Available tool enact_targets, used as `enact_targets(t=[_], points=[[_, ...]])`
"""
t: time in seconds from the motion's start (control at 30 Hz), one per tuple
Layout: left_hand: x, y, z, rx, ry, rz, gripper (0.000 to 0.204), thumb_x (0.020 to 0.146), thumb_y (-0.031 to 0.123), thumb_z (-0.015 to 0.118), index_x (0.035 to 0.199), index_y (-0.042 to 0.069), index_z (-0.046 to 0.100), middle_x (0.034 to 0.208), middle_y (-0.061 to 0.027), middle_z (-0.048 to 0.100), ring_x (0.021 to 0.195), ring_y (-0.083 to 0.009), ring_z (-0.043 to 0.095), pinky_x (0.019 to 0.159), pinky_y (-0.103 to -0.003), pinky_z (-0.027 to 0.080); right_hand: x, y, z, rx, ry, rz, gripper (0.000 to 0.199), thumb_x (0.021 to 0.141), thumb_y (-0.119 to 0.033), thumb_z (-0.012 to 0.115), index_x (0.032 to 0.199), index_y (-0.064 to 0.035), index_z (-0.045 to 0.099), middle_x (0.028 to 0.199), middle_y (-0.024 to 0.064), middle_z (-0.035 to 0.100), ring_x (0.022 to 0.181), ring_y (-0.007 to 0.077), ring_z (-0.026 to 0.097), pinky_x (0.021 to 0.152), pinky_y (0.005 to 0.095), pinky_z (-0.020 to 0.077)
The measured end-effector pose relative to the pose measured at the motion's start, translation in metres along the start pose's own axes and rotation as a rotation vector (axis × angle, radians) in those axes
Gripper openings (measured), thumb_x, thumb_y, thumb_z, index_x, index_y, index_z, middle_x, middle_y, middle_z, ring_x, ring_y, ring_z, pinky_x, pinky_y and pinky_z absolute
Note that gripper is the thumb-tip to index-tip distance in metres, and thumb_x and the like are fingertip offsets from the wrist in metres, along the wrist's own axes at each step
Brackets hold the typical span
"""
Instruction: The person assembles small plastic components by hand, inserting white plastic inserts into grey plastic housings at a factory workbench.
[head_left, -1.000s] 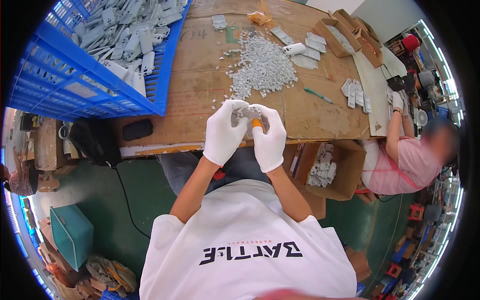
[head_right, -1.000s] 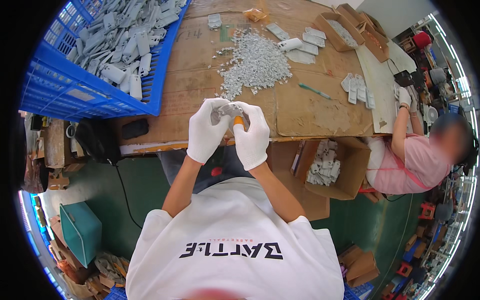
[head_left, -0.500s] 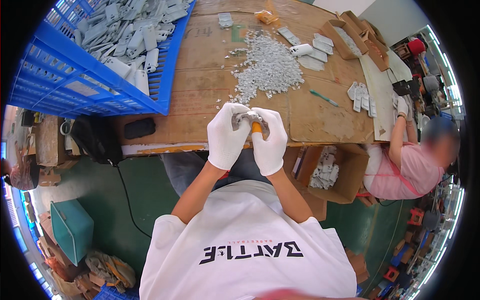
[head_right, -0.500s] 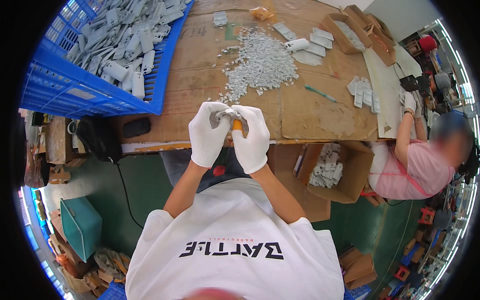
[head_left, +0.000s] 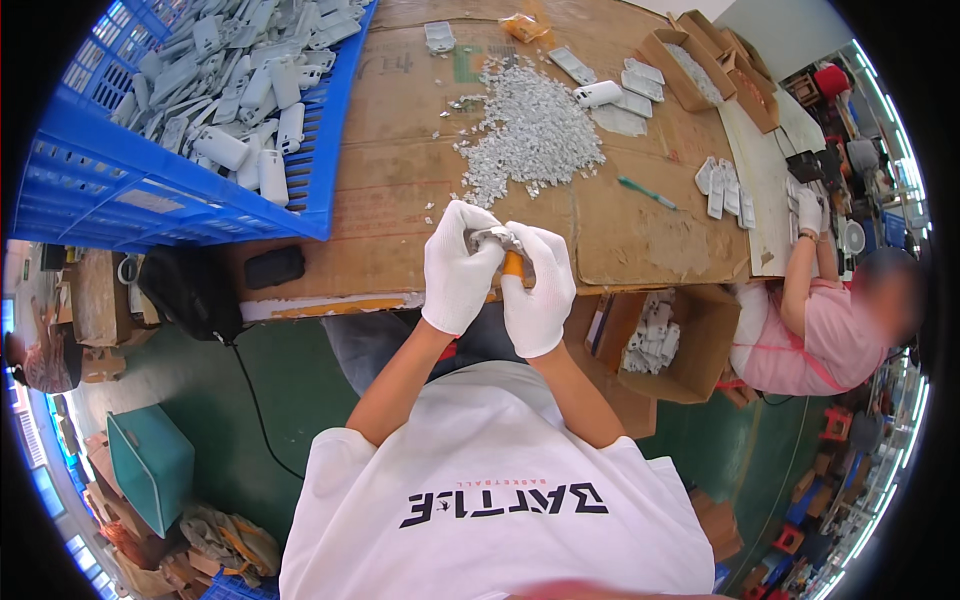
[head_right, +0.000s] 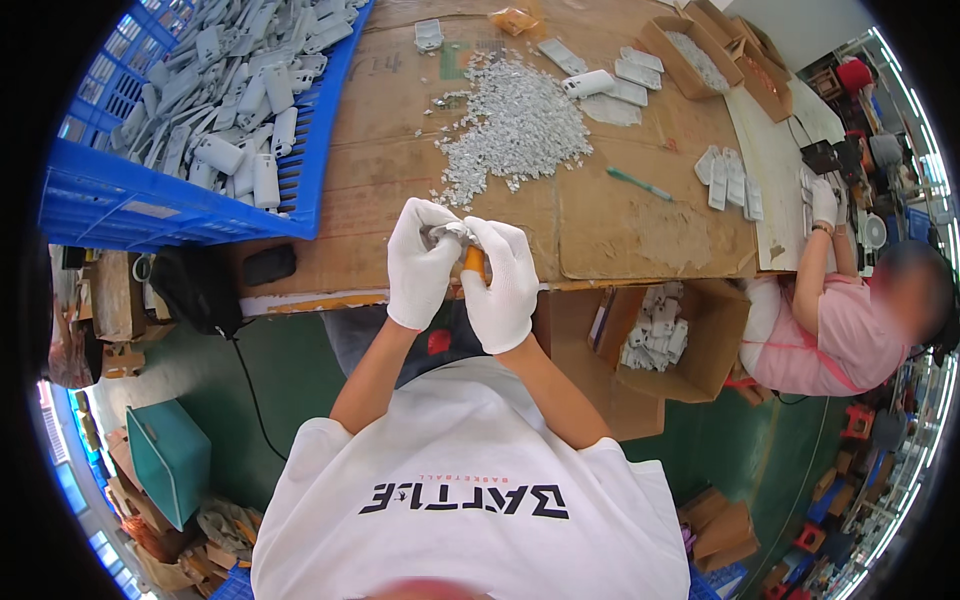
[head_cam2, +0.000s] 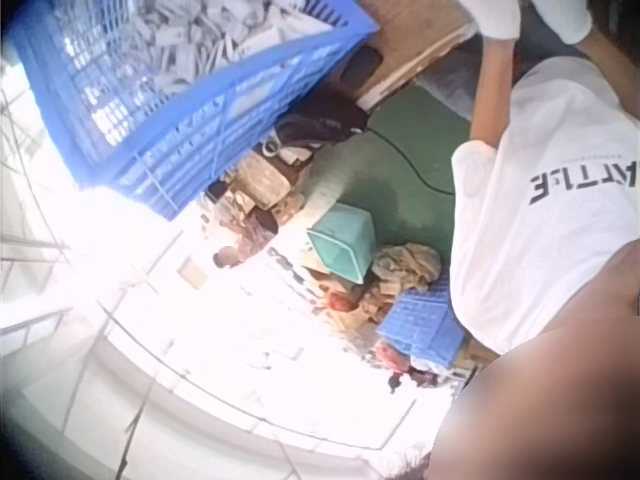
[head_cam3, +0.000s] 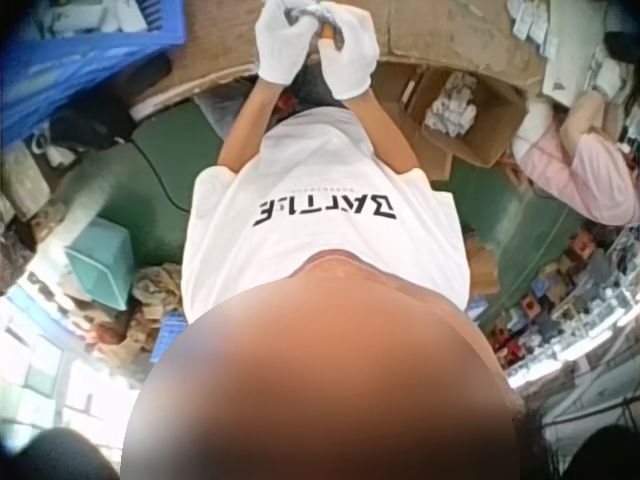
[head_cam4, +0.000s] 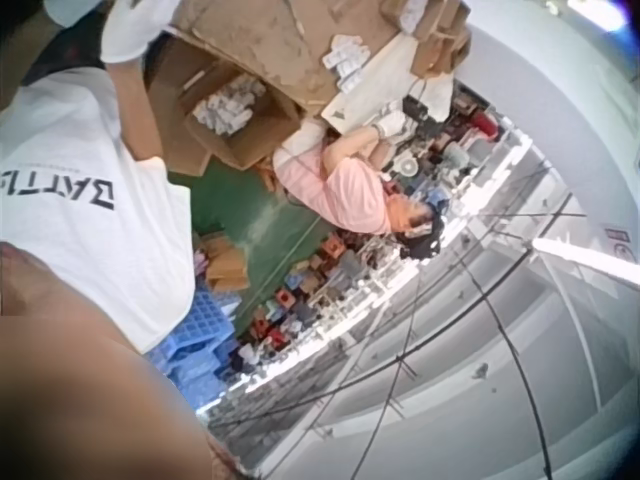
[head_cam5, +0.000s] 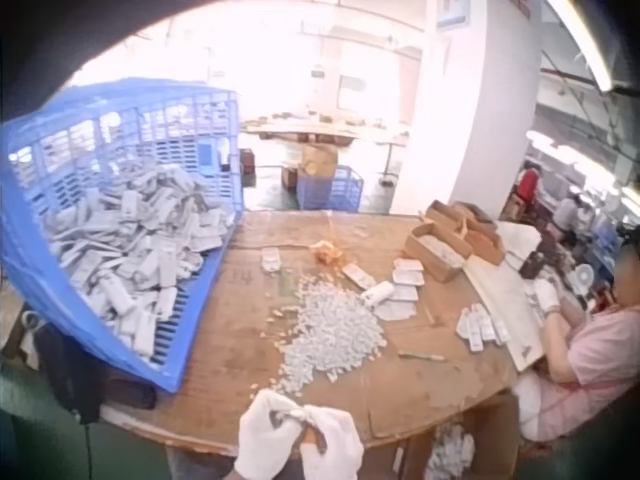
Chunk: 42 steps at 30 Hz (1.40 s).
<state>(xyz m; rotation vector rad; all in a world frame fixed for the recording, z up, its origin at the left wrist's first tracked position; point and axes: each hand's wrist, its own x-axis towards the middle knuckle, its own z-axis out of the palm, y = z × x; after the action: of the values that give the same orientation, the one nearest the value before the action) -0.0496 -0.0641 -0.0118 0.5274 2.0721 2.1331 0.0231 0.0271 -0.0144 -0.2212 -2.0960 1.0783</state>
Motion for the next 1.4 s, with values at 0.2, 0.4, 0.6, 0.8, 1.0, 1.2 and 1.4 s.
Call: enact_targets(t=[0.2, 0.4, 0.6, 0.8, 1.0, 1.2, 1.4], points=[[-0.001, 0.016, -0.003, 0.126, -0.155, 0.030, 0.024, 0.082, -0.007, 0.061, 0.104, 0.002, 0.060, 0.095, -0.0032, 0.063, 0.088, -0.0096, 0.061, 0.079, -0.025, 0.050, 0.001, -0.003, -0.007, 0.075, 0.035, 0.143, 0.046, 0.075, 0.015, 0.058, 0.117, -0.0035, 0.064, 0.109, 0.0115, 0.063, 0.096, 0.0244, 0.064, 0.081, 0.0330, 0.0532], [-0.008, 0.023, -0.002, 0.230, -0.104, 0.138, 0.038, 0.078, -0.006, 0.068, 0.115, 0.004, 0.064, 0.100, -0.0078, 0.067, 0.090, -0.0179, 0.068, 0.079, -0.029, 0.054, 0.008, -0.007, -0.012, 0.252, -0.053, 0.329, 0.042, 0.078, 0.013, 0.051, 0.115, -0.0021, 0.063, 0.105, 0.0087, 0.063, 0.093, 0.0188, 0.063, 0.085, 0.0286, 0.0515], [-0.017, 0.024, 0.003, 0.442, -0.015, 0.282, 0.047, 0.073, -0.009, 0.070, 0.117, 0.007, 0.067, 0.102, -0.0087, 0.068, 0.085, -0.0214, 0.068, 0.075, -0.029, 0.055, 0.019, -0.005, -0.015, 0.433, -0.153, 0.472, 0.036, 0.078, 0.010, 0.055, 0.112, -0.0013, 0.063, 0.098, 0.0060, 0.064, 0.089, 0.0124, 0.061, 0.081, 0.0265, 0.0505], [-0.021, 0.018, 0.003, 0.518, 0.004, 0.359, 0.054, 0.073, -0.006, 0.069, 0.123, 0.014, 0.062, 0.101, -0.0050, 0.066, 0.085, -0.0234, 0.067, 0.071, -0.032, 0.055, 0.023, -0.006, -0.009, 0.318, -0.170, 0.448, 0.028, 0.080, 0.007, 0.061, 0.106, -0.0018, 0.063, 0.094, 0.0037, 0.065, 0.082, 0.0100, 0.059, 0.074, 0.0252, 0.0502], [-0.023, 0.019, 0.002, 0.547, 0.015, 0.335, 0.055, 0.070, -0.012, 0.069, 0.121, 0.010, 0.066, 0.102, -0.0083, 0.067, 0.084, -0.0209, 0.068, 0.073, -0.029, 0.056, 0.024, -0.008, -0.007, 0.373, -0.164, 0.489, 0.025, 0.079, 0.008, 0.061, 0.102, -0.0022, 0.063, 0.089, 0.0041, 0.065, 0.080, 0.0083, 0.059, 0.073, 0.0246, 0.0498], [-0.021, 0.018, 0.003, 0.561, -0.049, 0.365, 0.056, 0.070, -0.009, 0.070, 0.123, 0.010, 0.065, 0.103, -0.0085, 0.067, 0.081, -0.0217, 0.069, 0.070, -0.030, 0.056, 0.020, 0.004, -0.007, 0.353, -0.141, 0.468, 0.024, 0.078, 0.008, 0.059, 0.100, -0.0016, 0.062, 0.089, 0.0029, 0.063, 0.083, 0.0076, 0.057, 0.074, 0.0233, 0.0481], [-0.002, 0.010, 0.008, 0.513, -0.033, 0.291, 0.050, 0.074, -0.001, 0.071, 0.123, 0.005, 0.064, 0.100, -0.0124, 0.069, 0.089, -0.0264, 0.070, 0.079, -0.034, 0.056, 0.006, 0.015, -0.023, 0.097, -0.065, 0.220, 0.049, 0.077, 0.005, 0.065, 0.124, -0.0045, 0.054, 0.121, 0.0139, 0.058, 0.111, 0.0268, 0.060, 0.093, 0.0349, 0.0500]])
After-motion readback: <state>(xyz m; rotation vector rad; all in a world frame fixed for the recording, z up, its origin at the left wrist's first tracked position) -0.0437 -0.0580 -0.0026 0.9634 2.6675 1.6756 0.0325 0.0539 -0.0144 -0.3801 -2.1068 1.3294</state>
